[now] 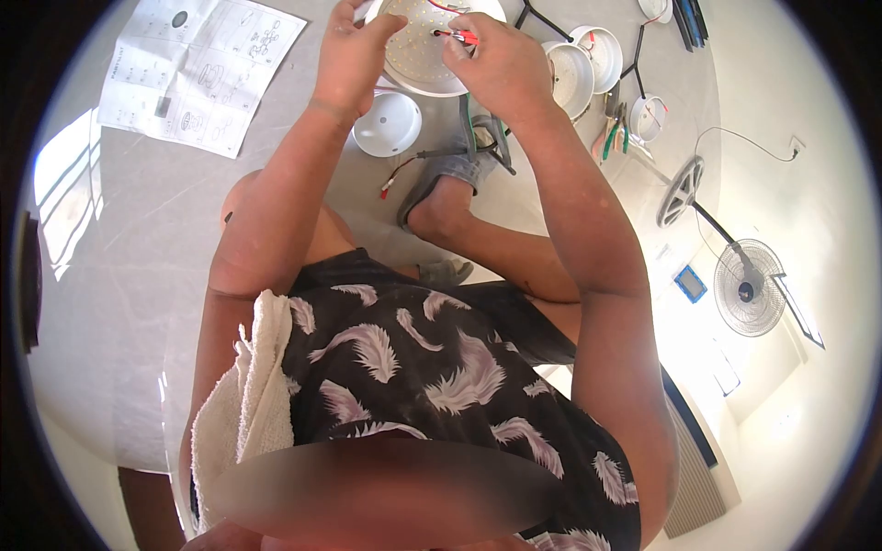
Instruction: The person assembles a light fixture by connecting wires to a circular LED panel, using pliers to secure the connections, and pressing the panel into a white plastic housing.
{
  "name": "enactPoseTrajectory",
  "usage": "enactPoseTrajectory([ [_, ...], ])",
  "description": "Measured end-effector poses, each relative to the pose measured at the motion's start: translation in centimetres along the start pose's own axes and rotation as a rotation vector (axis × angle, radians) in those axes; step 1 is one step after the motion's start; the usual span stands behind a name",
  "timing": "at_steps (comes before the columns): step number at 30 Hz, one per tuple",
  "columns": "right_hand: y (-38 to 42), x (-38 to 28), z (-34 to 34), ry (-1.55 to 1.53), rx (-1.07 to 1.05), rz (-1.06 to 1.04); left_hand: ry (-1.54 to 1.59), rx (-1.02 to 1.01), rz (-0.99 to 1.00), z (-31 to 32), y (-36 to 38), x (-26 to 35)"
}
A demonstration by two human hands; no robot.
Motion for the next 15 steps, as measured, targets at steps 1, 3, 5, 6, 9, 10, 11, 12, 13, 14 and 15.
enactPoseTrajectory([
  [1,0.0,0.0,0.0,-0.045,0.012,-0.004,-0.198,0.065,0.347,-0.3,0.4,1.6],
  [3,-0.1,0.1,0.2,-0.07,0.004,-0.004,-0.397,0.13,0.698,-0.2,1.8,3.9],
  [5,-0.3,0.1,0.2,-0.095,-0.002,-0.005,-0.983,0.014,0.868,2.1,3.8,6.2],
  [6,-0.3,0.4,0.4,-0.146,-0.011,0.019,-0.983,0.012,0.87,2.2,3.7,6.4],
  [9,-0.5,1.2,0.7,-0.262,-0.056,0.085,-1.335,0.002,1.055,4.1,4.7,6.2],
  [10,-0.6,1.6,1.0,-0.326,-0.087,0.122,-1.382,0.013,1.041,4.3,4.7,6.2],
  [11,-0.7,2.1,1.2,-0.327,-0.089,0.125,-1.43,0.026,1.026,4.5,4.7,6.1],
  [12,-0.7,2.9,1.8,-0.483,-0.132,0.179,-1.433,0.022,1.022,4.6,4.9,6.1],
  [13,-0.6,3.6,2.5,-0.639,-0.171,0.232,-1.45,0.001,0.998,4.7,4.8,5.9],
  [14,-0.6,4.1,2.6,-0.639,-0.171,0.233,-1.467,-0.017,0.973,4.8,4.7,5.7],
  [15,-0.6,4.2,2.9,-0.667,-0.195,0.221,-1.467,-0.019,0.972,4.8,4.5,5.6],
])
Point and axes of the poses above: each hand's wrist, its own y-axis away from the middle knuckle, its own z-axis out of the palm, x = y × z, the point moved 8 cm from there along -y, towards the middle knuckle, and after that the axes turned 2 degrees about y, right-handed, at the moved point
